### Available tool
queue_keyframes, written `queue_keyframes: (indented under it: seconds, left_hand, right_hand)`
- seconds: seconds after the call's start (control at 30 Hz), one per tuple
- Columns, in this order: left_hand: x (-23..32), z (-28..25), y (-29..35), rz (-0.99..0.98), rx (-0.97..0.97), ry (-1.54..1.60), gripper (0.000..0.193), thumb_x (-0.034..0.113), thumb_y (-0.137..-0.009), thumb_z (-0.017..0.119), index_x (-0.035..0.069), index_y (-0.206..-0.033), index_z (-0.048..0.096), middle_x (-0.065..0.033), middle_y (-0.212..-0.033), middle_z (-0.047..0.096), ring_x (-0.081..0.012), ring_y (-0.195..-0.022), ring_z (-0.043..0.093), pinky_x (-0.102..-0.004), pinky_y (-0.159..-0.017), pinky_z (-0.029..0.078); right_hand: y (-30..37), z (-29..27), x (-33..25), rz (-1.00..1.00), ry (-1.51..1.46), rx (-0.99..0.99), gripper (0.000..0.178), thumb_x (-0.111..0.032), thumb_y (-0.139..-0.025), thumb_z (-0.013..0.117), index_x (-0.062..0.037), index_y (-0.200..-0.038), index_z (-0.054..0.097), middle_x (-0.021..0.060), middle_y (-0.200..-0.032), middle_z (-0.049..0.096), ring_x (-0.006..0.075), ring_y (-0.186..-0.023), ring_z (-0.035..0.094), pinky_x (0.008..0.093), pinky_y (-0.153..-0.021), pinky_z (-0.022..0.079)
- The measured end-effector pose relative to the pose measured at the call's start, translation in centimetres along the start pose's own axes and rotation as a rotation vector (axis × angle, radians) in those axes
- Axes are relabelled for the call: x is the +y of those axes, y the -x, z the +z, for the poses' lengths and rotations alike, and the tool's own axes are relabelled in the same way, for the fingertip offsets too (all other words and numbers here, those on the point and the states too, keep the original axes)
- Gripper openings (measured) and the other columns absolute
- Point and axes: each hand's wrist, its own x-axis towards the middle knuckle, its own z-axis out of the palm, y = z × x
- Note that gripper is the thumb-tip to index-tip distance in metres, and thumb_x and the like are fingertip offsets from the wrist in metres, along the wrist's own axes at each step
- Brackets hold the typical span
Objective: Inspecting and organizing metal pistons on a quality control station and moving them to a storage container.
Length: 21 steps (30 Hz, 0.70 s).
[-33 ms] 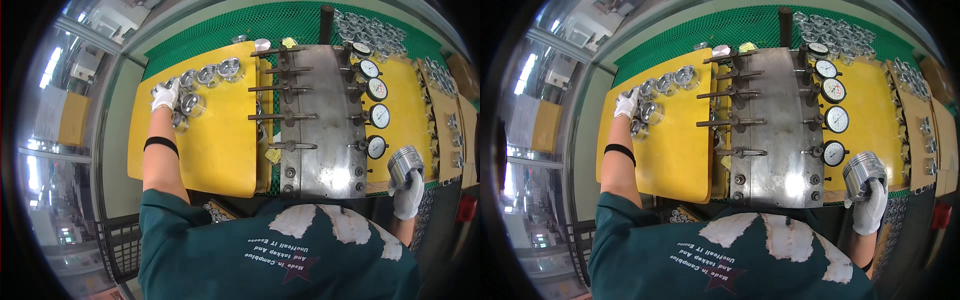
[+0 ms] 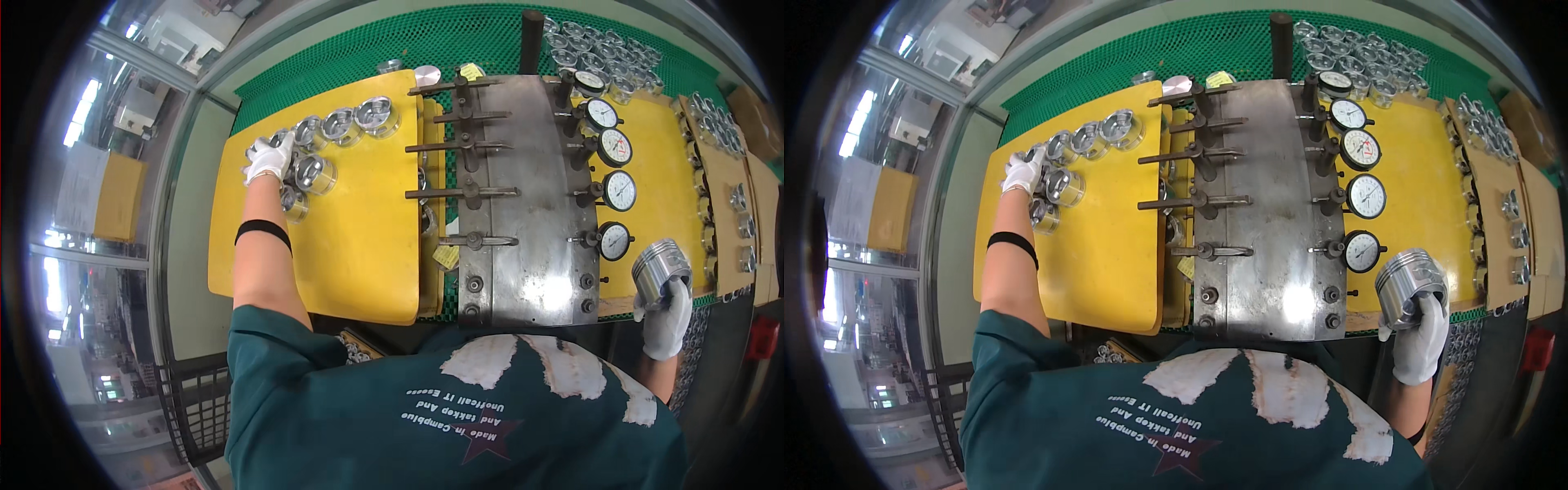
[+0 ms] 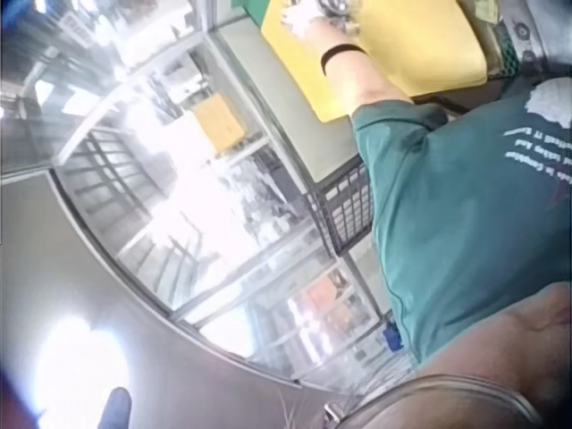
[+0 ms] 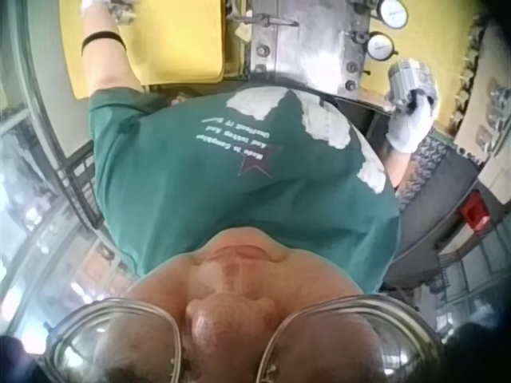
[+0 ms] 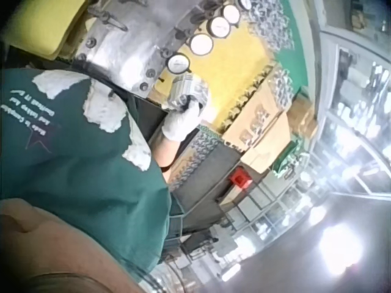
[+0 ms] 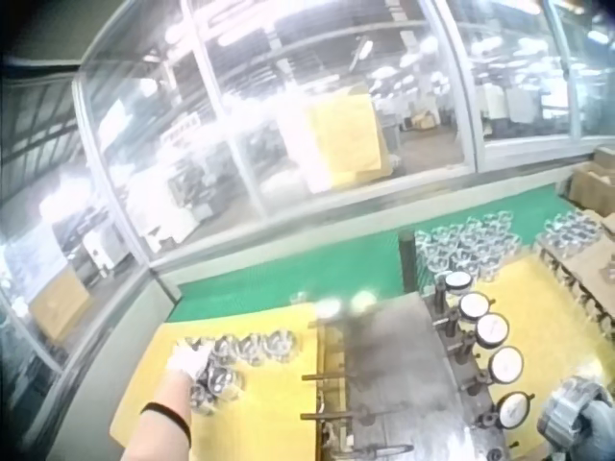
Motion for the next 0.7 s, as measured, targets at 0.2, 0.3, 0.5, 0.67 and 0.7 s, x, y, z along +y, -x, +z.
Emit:
queue_keyframes:
  seconds: [0.2, 0.3, 0.5, 0.67, 0.7]
  left_hand:
    - [-0.6, 0.5, -2.1, -0.074, -0.108, 0.077, 0.119, 0.069, -0.068, 0.070, 0.004, -0.154, 0.020, -0.0212, -0.152, 0.037, -0.0357, -0.142, 0.036, -0.0423, -0.116, 0.030]
    - [0.9, -0.2, -0.7, -0.111, -0.112, 0.169, 0.119, 0.062, -0.066, 0.075, 0.000, -0.152, 0.022, -0.0250, -0.144, 0.046, -0.0361, -0.132, 0.048, -0.0412, -0.111, 0.036]
    - [0.8, 0.0, 0.8, -0.087, -0.092, -0.029, 0.098, 0.060, -0.071, 0.066, 0.003, -0.146, 0.038, -0.0236, -0.145, 0.046, -0.0382, -0.131, 0.049, -0.0418, -0.108, 0.038]
    - [-2.1, 2.1, 0.6, 0.025, -0.131, -0.073, 0.087, 0.060, -0.077, 0.056, 0.018, -0.150, 0.037, -0.0228, -0.146, 0.046, -0.0408, -0.134, 0.045, -0.0464, -0.111, 0.035]
    - [-1.0, 1.5, 2.6, 0.010, -0.123, -0.037, 0.083, 0.060, -0.078, 0.055, 0.019, -0.149, 0.040, -0.0227, -0.144, 0.048, -0.0415, -0.133, 0.045, -0.0468, -0.111, 0.036]
  right_hand:
    - [-0.6, -0.1, -4.5, 0.623, -0.761, 0.040, 0.038, -0.019, -0.096, 0.041, 0.0058, -0.122, 0.053, 0.0141, -0.112, 0.059, 0.0203, -0.097, 0.059, 0.0326, -0.080, 0.050]
    - [-0.8, -0.7, -5.2, 0.698, -0.836, -0.058, 0.038, -0.021, -0.096, 0.041, 0.0050, -0.121, 0.054, 0.0130, -0.109, 0.060, 0.0193, -0.095, 0.059, 0.0305, -0.082, 0.049]
    - [-0.1, 1.0, -3.5, 0.589, -0.639, 0.061, 0.033, -0.026, -0.097, 0.042, 0.0022, -0.112, 0.050, 0.0156, -0.084, 0.059, 0.0200, -0.052, 0.058, 0.0277, -0.043, 0.046]
    - [-1.6, 1.6, -7.1, 0.653, -0.767, 0.022, 0.032, -0.025, -0.098, 0.042, 0.0023, -0.114, 0.051, 0.0149, -0.088, 0.060, 0.0197, -0.057, 0.060, 0.0277, -0.048, 0.048]
    - [-1.6, 1.5, -7.0, 0.654, -0.762, 0.021, 0.032, -0.025, -0.098, 0.042, 0.0023, -0.114, 0.051, 0.0149, -0.088, 0.060, 0.0197, -0.057, 0.060, 0.0277, -0.048, 0.048]
